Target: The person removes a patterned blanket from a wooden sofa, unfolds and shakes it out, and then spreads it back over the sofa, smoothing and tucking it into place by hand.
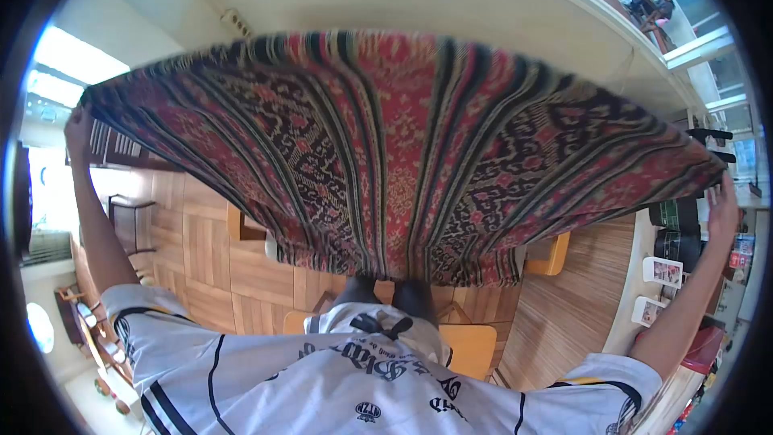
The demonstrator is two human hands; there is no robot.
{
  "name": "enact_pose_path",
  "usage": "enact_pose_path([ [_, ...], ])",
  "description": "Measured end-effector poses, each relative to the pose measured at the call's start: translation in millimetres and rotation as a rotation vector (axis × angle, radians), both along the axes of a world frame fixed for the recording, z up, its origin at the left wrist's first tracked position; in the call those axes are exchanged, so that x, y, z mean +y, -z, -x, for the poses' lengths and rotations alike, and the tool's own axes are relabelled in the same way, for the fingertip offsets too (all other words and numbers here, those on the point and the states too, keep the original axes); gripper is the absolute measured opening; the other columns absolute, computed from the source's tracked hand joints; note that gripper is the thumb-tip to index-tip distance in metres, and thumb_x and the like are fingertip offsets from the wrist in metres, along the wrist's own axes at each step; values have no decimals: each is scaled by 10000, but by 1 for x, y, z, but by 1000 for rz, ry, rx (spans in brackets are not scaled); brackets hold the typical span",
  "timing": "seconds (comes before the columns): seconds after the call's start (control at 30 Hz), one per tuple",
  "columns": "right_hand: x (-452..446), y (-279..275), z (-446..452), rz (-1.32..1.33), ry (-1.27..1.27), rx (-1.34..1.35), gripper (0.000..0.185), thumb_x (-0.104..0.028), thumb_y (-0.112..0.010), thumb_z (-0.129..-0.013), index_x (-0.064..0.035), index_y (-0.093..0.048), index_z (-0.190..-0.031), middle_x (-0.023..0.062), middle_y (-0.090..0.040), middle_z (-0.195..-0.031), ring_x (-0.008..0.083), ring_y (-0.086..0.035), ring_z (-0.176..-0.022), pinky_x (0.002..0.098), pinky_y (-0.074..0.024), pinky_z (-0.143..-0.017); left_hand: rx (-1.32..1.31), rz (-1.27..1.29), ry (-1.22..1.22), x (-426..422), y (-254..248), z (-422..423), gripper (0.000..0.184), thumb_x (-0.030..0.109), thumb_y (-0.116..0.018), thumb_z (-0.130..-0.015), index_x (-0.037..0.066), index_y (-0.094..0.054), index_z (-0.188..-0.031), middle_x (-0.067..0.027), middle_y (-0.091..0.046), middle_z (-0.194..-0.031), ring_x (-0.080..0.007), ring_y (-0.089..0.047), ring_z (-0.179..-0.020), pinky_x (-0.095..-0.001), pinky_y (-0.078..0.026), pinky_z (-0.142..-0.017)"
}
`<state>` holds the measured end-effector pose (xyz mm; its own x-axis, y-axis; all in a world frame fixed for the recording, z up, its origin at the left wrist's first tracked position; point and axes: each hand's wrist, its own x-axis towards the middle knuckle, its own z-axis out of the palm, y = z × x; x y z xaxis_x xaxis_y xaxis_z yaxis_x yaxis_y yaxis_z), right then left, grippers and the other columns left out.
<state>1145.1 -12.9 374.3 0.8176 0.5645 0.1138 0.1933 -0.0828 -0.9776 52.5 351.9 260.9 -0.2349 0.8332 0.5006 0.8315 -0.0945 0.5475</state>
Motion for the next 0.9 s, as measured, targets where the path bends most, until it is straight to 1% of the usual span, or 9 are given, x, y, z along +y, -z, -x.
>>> enact_pose_path([
  [0.03,-3,13,7,36,51,-14,398,-329,-595,-808,-129,-507,-1142,23,-522,-1088,126,-465,-1021,276,-366,-854,342,-41,-53,-3,10,-2,235,126,-521,-833,-21,-575,-1009,-117,-580,-738,-158,-520,-672,-294,-405,-610],
  [0.13,8,52,41,266,-22,19,168,-309,-604,-807,-196,-545,-917,-80,-460,-673,28,-430,-594,201,-363,-536,319,40,-40,-6,55,-34,187,85,-498,-827,-24,-575,-959,-120,-565,-761,-182,-518,-662,-296,-412,-625],
  [0.2,21,93,48,300,-78,131,115,-288,-598,-816,-201,-532,-852,-96,-424,-595,23,-392,-491,186,-329,-441,26,102,46,-3,95,-57,294,85,-491,-844,-54,-520,-1101,-111,-604,-876,-188,-589,-820,-260,-440,-705],
  [0.23,28,115,41,283,-102,218,110,-278,-592,-821,-194,-527,-848,-89,-448,-605,34,-411,-490,181,-325,-426,-353,334,-174,-7,99,-92,322,83,-473,-865,-61,-472,-1153,-117,-591,-937,-158,-583,-847,-218,-439,-716],
  [0.3,54,153,53,197,-13,304,118,-259,-572,-835,-178,-515,-898,-56,-520,-667,58,-497,-560,184,-374,-471,-644,257,-10,16,151,-78,314,72,-459,-875,-61,-453,-1161,-116,-571,-981,-132,-568,-886,-192,-441,-731],
  [0.4,88,198,45,81,-60,360,200,-197,-511,-868,-76,-449,-1014,96,-581,-908,202,-588,-839,281,-489,-690,-662,159,152,57,198,-77,317,54,-449,-877,-75,-435,-1166,-116,-556,-1017,-159,-554,-938,-221,-444,-786],
  [0.53,152,230,13,-66,-83,349,298,-136,-426,-897,44,-340,-1119,241,-506,-1090,321,-532,-1013,379,-464,-865,-251,6,131,111,206,-136,418,33,-452,-850,-92,-333,-1230,-177,-474,-1116,-247,-508,-1018,-297,-404,-878],
  [0.63,212,241,5,-153,-64,290,323,-114,-384,-905,89,-298,-1141,291,-453,-1138,363,-493,-1058,415,-434,-915,375,-65,-6,154,205,-181,525,19,-505,-775,-95,-297,-1244,-246,-378,-1189,-335,-448,-1072,-351,-367,-919],
  [0.9,289,281,-22,-307,-94,153,328,-68,-338,-908,172,-257,-1116,321,-367,-1211,393,-425,-1125,447,-394,-963,573,-246,85,213,259,-214,634,17,-530,-705,-91,-244,-1261,-291,-280,-1249,-425,-322,-1150,-391,-286,-989],
])
